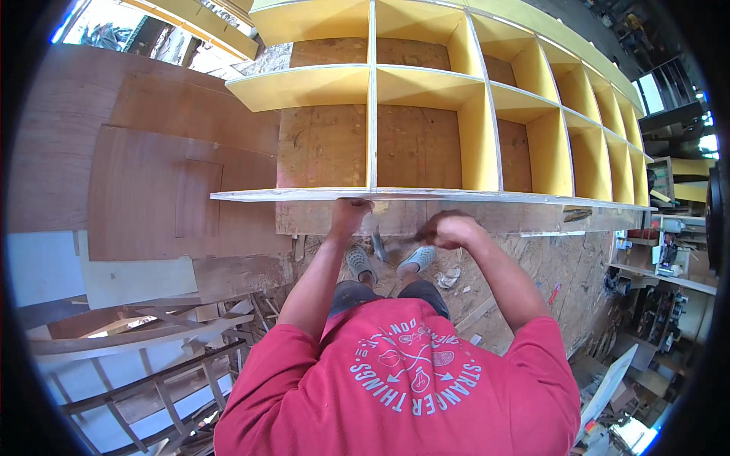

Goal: The person builds a yellow shelving unit by hammering nails into a wooden trim piece and using pliers to pull out a nail.

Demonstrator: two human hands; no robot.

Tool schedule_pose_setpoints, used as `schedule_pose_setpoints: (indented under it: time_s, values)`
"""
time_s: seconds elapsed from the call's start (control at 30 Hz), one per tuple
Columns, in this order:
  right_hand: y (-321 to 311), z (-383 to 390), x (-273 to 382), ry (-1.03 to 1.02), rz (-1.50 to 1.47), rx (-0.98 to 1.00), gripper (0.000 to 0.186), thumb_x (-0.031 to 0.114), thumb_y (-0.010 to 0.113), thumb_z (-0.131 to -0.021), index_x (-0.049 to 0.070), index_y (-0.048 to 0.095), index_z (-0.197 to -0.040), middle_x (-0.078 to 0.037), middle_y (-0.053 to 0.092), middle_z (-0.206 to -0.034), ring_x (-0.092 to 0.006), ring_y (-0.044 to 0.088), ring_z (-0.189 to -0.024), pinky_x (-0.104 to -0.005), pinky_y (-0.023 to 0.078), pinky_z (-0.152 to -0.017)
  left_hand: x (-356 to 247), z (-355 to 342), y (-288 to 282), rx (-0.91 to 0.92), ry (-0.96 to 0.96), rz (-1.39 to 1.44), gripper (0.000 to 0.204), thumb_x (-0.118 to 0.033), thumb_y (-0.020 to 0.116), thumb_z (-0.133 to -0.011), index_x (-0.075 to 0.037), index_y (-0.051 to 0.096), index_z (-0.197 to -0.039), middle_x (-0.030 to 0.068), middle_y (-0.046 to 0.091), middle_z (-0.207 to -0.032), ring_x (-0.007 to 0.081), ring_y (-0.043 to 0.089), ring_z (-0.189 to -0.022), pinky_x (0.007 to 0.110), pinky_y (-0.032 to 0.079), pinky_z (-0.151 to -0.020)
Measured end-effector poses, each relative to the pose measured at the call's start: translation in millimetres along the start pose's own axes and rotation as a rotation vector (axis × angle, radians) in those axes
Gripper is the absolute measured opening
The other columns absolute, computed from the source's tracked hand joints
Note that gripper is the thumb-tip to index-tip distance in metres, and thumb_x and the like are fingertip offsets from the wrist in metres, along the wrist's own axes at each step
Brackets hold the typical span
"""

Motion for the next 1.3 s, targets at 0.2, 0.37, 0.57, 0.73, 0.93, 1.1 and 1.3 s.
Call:
schedule_pose_setpoints:
  time_s: [0.2,0.37,0.57,0.73,0.93,1.1,1.3]
  values:
    - [-4.2,-2.2,-1.6,-0.068,-0.031,0.123,0.043,0.043,0.070,-0.096,0.019,0.076,-0.131,-0.013,0.076,-0.127,-0.0385,0.070,-0.116,-0.0471,0.054,-0.100,-7.9,5.9,2.5,0.004,0.022,0.007,0.022,-0.023,0.085,-0.088,-0.001,0.082,-0.090,0.0031,0.075,-0.078,0.0112,0.063,-0.070,0.033,0.050,-0.066]
    - [6.9,-6.7,-18.3,0.029,-0.024,-0.058,0.041,0.040,0.072,-0.095,0.016,0.075,-0.128,-0.015,0.076,-0.122,-0.0392,0.070,-0.114,-0.0484,0.055,-0.097,-4.1,2.3,3.9,-0.008,-0.022,-0.003,0.024,-0.023,0.085,-0.088,-0.001,0.083,-0.096,0.0034,0.076,-0.081,0.0117,0.064,-0.071,0.034,0.051,-0.067]
    - [-4.4,13.5,-2.8,-0.029,-0.032,0.185,0.043,0.036,0.071,-0.096,0.011,0.074,-0.130,-0.021,0.074,-0.124,-0.0423,0.069,-0.116,-0.0497,0.054,-0.099,1.3,17.2,-17.6,0.022,0.055,-0.124,0.036,-0.030,0.084,-0.090,-0.002,0.079,-0.111,0.0068,0.078,-0.101,0.0185,0.069,-0.091,0.036,0.052,-0.082]
    - [7.4,50.6,-21.8,-0.159,-0.282,0.010,0.045,0.029,0.067,-0.099,0.007,0.068,-0.138,-0.025,0.072,-0.128,-0.0453,0.066,-0.121,-0.0504,0.052,-0.102,-57.1,66.6,-49.7,-0.172,-0.238,0.938,0.067,-0.048,0.080,-0.092,0.001,0.062,-0.134,0.0140,0.069,-0.117,0.0276,0.062,-0.112,0.050,0.046,-0.103]
    - [-11.8,35.3,-23.2,-0.184,0.041,0.282,0.044,0.030,0.065,-0.104,0.011,0.065,-0.145,-0.022,0.071,-0.133,-0.0425,0.067,-0.122,-0.0475,0.052,-0.104,-93.2,24.5,-43.8,-0.349,-0.155,0.769,0.030,-0.033,0.083,-0.092,-0.011,0.063,-0.099,0.0017,0.056,-0.087,0.0186,0.060,-0.081,0.042,0.057,-0.082]
    - [2.3,4.0,-42.1,-0.321,-0.168,0.279,0.052,0.033,0.063,-0.109,0.013,0.055,-0.156,-0.022,0.064,-0.147,-0.0351,0.067,-0.127,-0.0402,0.049,-0.109,-81.7,19.2,-39.0,-0.383,-0.215,0.671,0.016,-0.022,0.074,-0.088,-0.011,0.064,-0.095,0.0021,0.061,-0.087,0.0157,0.061,-0.079,0.035,0.049,-0.072]
    - [3.1,1.0,-36.9,-0.370,-0.067,0.284,0.054,0.034,0.064,-0.108,0.016,0.054,-0.157,-0.019,0.064,-0.149,-0.0368,0.066,-0.131,-0.0414,0.049,-0.113,-79.0,18.9,-32.6,-0.443,-0.105,0.758,0.021,-0.021,0.071,-0.089,-0.005,0.063,-0.097,0.0069,0.064,-0.089,0.0202,0.064,-0.075,0.041,0.056,-0.070]
Point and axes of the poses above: each hand's wrist, its own z-axis away from the middle knuckle, its own y-axis out of the palm, x = y × z, the point moved 1 cm from there along -z, towards the middle knuckle
